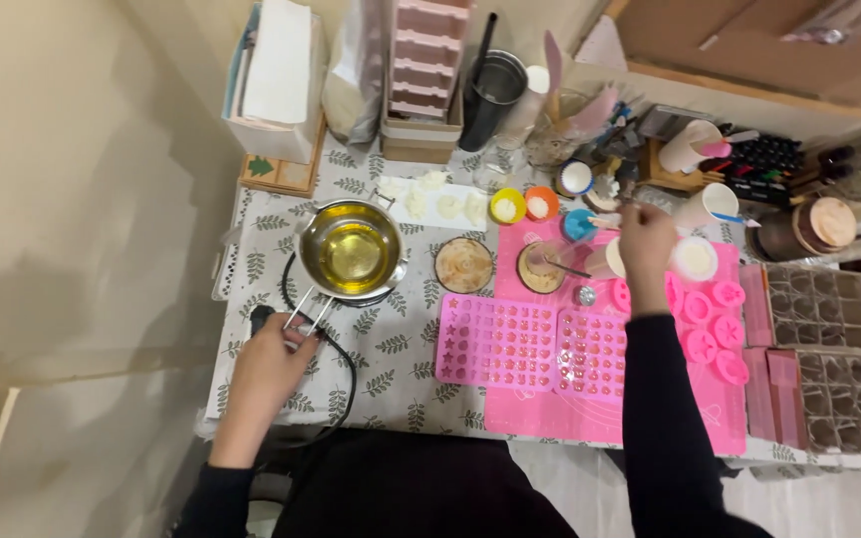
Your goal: The person stirs melted wax in a small pot on a hot plate, adds liquid from a small dark bottle into the pot, and stirs again. They wipe drips with a tissue, then use a spoon to ladle the melted wax into pink silicone candle molds on the table.
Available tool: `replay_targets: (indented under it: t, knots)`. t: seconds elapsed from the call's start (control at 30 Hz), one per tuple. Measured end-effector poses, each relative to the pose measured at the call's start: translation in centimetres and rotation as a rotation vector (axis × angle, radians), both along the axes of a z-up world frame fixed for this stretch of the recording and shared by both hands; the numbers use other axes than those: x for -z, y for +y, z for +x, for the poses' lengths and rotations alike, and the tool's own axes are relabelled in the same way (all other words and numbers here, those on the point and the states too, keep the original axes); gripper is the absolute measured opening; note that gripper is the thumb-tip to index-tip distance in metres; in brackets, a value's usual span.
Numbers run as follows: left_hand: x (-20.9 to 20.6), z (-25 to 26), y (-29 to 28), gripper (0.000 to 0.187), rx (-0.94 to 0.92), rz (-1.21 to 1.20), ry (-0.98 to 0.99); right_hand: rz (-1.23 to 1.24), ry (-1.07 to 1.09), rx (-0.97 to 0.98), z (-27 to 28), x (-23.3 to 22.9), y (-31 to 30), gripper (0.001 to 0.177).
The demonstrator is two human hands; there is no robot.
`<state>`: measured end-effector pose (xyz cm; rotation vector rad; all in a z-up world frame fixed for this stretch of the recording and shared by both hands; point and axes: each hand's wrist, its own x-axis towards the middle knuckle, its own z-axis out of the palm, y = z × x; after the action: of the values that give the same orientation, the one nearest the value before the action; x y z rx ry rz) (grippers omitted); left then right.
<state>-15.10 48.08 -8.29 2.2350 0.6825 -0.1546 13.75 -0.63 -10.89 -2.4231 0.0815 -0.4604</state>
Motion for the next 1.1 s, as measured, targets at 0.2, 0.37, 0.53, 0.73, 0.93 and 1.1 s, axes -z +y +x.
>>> replay_targets:
  t: [0.2,0.37,0.53,0.73,0.93,1.1]
  knots:
    - [2.0,0.2,-0.6,0.029,0.006,-0.303,0.046,0.061,-0.349,-0.037,-10.8,-12.1,8.6,0.019]
    - [0.6,0.3,-2.2,0.026,-0.026,-0.458,0.071,0.495,-0.013,-0.277,-15.5,-11.3,18.0,0.02]
    - [4.6,-0.2,-2.7,0.027,0.017,-0.398,-0.041,0.444,0.169,-0.431,-17.5,-10.1,25.5,0.02]
    - [5.5,-0.5,-3.1,0.027,0.014,-0.386,-0.105,0.284,0.152,-0.522,-17.7,-8.8,27.5,0.018]
    - [5.1,-0.7,-3.2,0.027,0.02,-0.433,-0.166,0.162,0.118,-0.604,-17.1,-8.4,27.0,0.015]
    - [4.6,-0.6,-3.4,0.029,0.022,-0.437,-0.143,0.136,0.24,-0.64,-16.5,-10.0,28.2,0.021]
